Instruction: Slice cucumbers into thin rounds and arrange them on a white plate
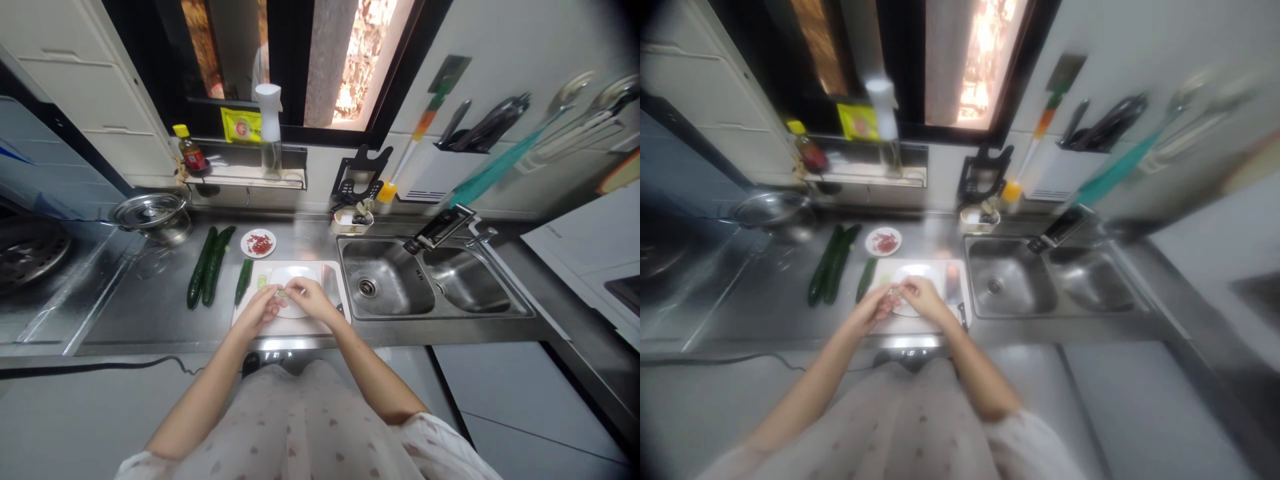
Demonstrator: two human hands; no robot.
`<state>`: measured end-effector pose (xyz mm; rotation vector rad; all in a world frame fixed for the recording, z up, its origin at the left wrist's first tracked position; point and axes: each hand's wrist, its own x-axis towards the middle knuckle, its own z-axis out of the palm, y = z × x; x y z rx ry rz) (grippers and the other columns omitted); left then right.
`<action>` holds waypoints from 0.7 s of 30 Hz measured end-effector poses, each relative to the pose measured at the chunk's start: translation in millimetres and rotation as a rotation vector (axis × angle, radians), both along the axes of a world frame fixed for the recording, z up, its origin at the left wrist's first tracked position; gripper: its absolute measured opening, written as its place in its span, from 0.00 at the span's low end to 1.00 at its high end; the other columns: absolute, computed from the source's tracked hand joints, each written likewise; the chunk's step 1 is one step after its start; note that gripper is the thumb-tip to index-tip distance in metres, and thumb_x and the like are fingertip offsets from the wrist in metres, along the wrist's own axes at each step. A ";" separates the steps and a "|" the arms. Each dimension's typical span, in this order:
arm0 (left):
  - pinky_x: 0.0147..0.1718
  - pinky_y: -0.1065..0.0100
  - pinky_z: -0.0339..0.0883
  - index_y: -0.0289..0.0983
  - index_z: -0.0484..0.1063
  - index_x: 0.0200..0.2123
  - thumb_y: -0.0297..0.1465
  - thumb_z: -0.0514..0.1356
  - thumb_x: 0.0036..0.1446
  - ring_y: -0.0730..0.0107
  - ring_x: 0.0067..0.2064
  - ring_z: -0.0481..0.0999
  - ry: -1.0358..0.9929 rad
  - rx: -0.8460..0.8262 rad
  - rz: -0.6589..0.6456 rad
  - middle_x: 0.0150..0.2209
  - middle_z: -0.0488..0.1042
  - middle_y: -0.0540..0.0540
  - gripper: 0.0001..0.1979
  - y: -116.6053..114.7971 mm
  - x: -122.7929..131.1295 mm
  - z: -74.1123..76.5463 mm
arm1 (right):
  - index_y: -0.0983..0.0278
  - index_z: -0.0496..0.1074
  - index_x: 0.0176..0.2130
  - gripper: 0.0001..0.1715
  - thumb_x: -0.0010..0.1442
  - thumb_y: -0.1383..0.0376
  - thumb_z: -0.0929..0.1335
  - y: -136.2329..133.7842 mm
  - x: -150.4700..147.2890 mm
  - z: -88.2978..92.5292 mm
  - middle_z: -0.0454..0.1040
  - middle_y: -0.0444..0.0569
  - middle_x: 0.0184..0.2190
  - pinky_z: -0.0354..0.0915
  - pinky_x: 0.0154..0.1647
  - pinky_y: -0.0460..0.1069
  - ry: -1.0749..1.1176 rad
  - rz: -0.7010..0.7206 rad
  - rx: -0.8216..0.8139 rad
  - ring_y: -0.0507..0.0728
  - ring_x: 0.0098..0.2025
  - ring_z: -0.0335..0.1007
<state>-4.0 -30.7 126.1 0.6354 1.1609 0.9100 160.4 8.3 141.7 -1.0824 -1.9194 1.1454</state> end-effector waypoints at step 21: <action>0.23 0.77 0.56 0.36 0.68 0.44 0.36 0.70 0.38 0.81 0.22 0.65 0.118 0.243 0.091 0.24 0.70 0.56 0.28 11.7 -1.1 13.9 | 0.65 0.74 0.31 0.08 0.59 0.64 0.67 -1.6 5.2 -7.4 0.73 0.44 0.29 0.61 0.37 0.46 -0.028 -0.014 0.047 0.51 0.33 0.66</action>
